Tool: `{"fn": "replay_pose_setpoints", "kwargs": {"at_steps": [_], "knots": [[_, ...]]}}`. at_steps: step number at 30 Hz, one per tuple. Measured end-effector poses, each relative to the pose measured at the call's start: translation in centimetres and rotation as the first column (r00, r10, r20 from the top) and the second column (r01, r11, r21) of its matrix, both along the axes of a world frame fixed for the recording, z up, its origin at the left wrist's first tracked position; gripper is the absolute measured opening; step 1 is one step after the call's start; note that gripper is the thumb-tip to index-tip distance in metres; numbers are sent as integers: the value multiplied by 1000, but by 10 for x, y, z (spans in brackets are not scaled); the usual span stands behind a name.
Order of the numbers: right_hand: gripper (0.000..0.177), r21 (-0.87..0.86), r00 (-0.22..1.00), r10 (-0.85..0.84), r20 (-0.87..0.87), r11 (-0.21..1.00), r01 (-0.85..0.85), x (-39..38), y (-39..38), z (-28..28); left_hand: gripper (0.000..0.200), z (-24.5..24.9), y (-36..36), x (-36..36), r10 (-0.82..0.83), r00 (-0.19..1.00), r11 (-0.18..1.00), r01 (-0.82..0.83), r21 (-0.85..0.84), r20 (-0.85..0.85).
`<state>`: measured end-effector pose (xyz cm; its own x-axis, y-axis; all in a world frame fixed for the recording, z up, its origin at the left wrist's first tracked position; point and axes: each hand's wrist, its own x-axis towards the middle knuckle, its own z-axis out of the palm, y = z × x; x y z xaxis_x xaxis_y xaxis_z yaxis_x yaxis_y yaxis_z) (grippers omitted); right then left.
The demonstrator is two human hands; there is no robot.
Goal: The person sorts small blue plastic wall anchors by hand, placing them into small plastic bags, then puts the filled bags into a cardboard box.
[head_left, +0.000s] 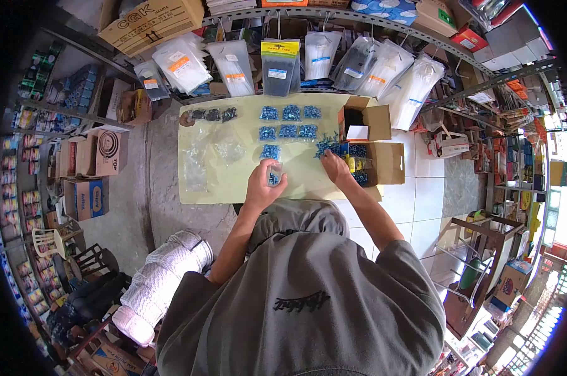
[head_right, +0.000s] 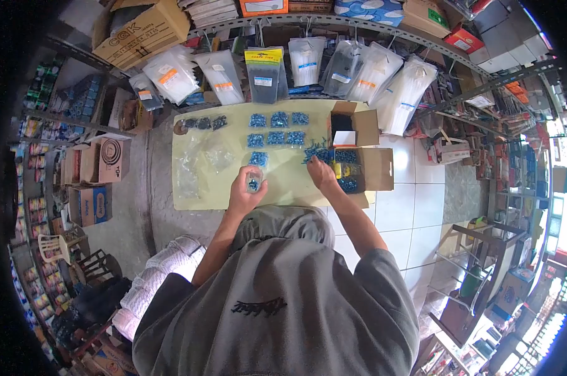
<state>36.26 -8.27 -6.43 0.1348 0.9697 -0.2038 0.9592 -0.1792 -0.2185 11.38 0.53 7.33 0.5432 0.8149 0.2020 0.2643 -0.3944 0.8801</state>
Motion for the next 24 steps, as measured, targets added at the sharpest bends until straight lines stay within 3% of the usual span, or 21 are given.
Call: {"fn": "replay_pose_setpoints", "kwargs": {"at_steps": [7, 24], "knots": [[11, -45, 999, 43, -23, 998, -44, 5, 6, 11, 36, 3, 3, -4, 5, 1000, 1000, -5, 17, 4], [11, 20, 983, 99, 155, 994, -103, 1, 6, 13, 37, 2, 2, -9, 10, 999, 1000, -9, 17, -32]]}}
